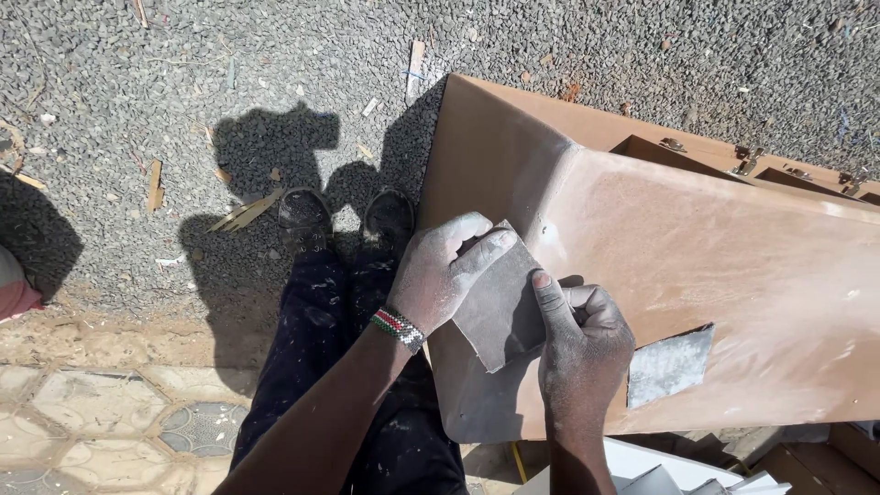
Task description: The person sands the edges and surfaces of a brown wooden cabinet using a sanding block. They work on the top edge, side edges, and interior shelves, moving around the cabinet to reach different areas.
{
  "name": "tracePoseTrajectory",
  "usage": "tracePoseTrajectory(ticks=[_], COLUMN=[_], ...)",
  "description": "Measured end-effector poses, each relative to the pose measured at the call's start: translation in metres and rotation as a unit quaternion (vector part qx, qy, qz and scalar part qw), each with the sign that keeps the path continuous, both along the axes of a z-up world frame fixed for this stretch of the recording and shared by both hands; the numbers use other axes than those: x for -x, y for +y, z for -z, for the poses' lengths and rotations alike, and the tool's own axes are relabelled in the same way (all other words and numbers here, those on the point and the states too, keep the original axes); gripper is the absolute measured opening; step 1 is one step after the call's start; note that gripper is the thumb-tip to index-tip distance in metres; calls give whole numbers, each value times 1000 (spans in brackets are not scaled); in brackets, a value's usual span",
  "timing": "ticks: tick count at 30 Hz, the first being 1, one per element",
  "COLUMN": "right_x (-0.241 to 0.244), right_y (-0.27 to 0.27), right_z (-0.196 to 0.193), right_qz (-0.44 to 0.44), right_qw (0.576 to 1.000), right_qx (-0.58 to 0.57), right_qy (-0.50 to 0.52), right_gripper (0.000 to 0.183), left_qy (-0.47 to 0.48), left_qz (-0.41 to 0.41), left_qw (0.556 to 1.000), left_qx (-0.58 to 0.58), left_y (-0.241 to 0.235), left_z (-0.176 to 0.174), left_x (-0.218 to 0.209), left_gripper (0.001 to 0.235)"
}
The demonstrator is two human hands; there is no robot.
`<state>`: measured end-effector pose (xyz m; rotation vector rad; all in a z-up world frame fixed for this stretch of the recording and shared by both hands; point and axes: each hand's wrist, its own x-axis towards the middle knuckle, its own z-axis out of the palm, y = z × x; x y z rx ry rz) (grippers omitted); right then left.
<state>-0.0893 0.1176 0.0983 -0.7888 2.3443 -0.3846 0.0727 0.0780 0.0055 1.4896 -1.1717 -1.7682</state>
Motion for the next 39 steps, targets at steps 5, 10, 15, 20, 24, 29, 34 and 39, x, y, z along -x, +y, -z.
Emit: tracePoseTrajectory(ticks=[5, 10, 15, 20, 24, 29, 34, 39], right_x=[54, 80, 63, 64, 43, 4, -5, 2], right_y=[19, 51, 20, -11, -26, -6, -27, -22], right_z=[-4, -26, -26, -22, -7, 18, 17, 19], right_qz=[157, 205, 234, -78, -46, -160, -113, -167], right_qw=[963, 873, 950, 990, 989, 976, 983, 969], right_qx=[171, 145, 72, 67, 141, 101, 83, 115], right_qy=[-135, -419, -196, 98, 17, 105, 122, 144], right_gripper=[25, 84, 66, 48, 48, 65, 44, 43], left_qy=[14, 22, -4, -26, -29, 163, 174, 209], left_qz=[-72, -174, -88, -133, -100, 50, 32, 9], left_qw=[976, 964, 980, 991, 979, 969, 967, 967], left_qx=[-207, -199, -181, 11, 177, 178, 181, 144], left_y=[46, 66, 59, 24, -58, -127, -126, -122], left_z=[-45, -52, -56, -23, 15, 50, 82, 75], left_x=[24, 42, 33, 22, 26, 45, 74, 69], left_gripper=[46, 43, 37, 41, 46, 56, 62, 57])
